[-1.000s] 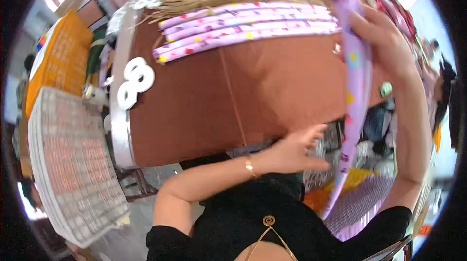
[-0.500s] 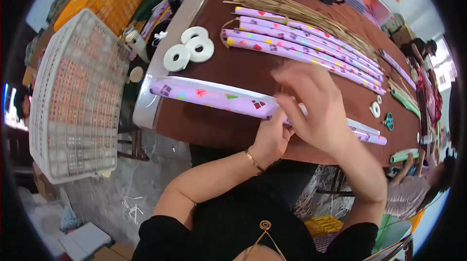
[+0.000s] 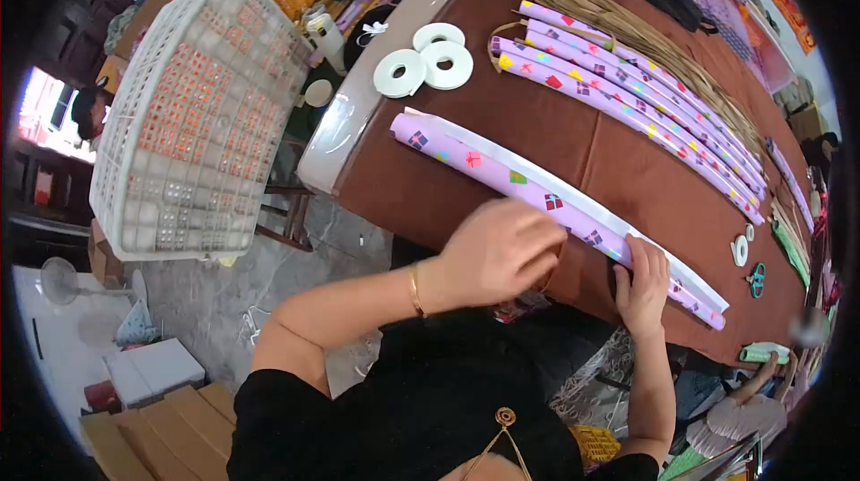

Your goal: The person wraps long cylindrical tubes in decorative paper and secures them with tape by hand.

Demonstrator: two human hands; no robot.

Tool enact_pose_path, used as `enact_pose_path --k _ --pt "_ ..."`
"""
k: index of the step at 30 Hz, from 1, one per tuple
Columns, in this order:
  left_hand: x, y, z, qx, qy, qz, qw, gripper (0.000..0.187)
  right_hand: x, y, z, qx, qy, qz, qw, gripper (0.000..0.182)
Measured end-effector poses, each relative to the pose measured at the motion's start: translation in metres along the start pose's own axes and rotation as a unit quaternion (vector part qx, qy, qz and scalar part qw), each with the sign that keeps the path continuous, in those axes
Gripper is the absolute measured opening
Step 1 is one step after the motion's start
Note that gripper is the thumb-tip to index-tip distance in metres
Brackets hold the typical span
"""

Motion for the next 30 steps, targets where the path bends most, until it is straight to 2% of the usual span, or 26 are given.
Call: enact_pose_path --k 1,3,6,10,12,15,16,17,20,25,26,28,29,30 --pt "0.007 -0.006 0.003 -0.017 0.01 -0.114 0.993 0.039 0.0 0.0 0.003 0.005 0.003 -0.006 1.0 0.047" --pt "0.029 -0.012 0.0 -0.006 0.012 -0.229 0.973 0.043 -0.002 -0.002 0.008 0.01 -0.001 -0.011 1.0 0.047" --pt "0.056 -0.005 0.004 0.05 0.059 -0.301 0.95 0.042 -0.005 -0.006 0.01 0.017 -0.041 0.013 0.999 0.047" --pt "0.067 -0.002 -0.01 0.104 0.058 -0.288 0.95 0.035 -0.008 -0.019 -0.001 0.083 -0.045 -0.009 0.996 0.052" --pt "0.077 0.003 -0.021 0.211 0.04 -0.282 0.935 0.03 -0.011 -0.019 -0.004 0.082 -0.057 0.008 0.995 0.052" --pt "0.079 0.006 -0.024 0.231 0.057 -0.235 0.942 0.027 -0.019 -0.016 0.0 0.085 -0.065 0.022 0.994 0.052" --pt "0.078 0.006 -0.021 0.202 0.085 -0.229 0.948 0.021 -0.023 -0.015 0.001 0.089 -0.064 0.02 0.994 0.051" --pt "0.078 0.009 -0.017 0.203 0.087 -0.228 0.948 0.021 -0.025 -0.017 0.002 0.089 -0.062 0.021 0.994 0.051" --pt "0.067 0.01 -0.008 0.118 0.104 -0.256 0.954 0.012 -0.027 -0.02 0.006 0.109 -0.081 0.033 0.99 0.048" --pt "0.052 0.003 -0.003 0.068 0.124 -0.308 0.941 0.009 -0.029 -0.024 0.012 0.105 -0.069 0.025 0.992 0.045" --pt "0.048 0.002 -0.007 0.051 0.14 -0.307 0.94 0.009 -0.035 -0.024 0.016 0.133 -0.053 0.025 0.989 0.043" --pt "0.05 0.003 -0.009 0.164 0.091 -0.258 0.948 0.013 -0.041 -0.028 0.017 0.181 -0.021 0.014 0.983 0.04" --pt "0.046 -0.001 -0.013 0.206 0.052 -0.182 0.96 0.018 -0.04 -0.031 0.012 0.202 -0.015 -0.003 0.979 0.038" --pt "0.044 -0.003 -0.016 0.259 0.008 -0.165 0.952 0.02 -0.038 -0.036 0.011 0.172 -0.029 0.017 0.985 0.037"
Point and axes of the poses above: each hand's wrist, its own z-axis away from the middle knuckle, its own y-axis out of the palm, x = y × z, the point moved 4 cm from there along -z, towards the middle knuckle, and after that the axes turned 4 degrees about -z, right-handed, at the moved point
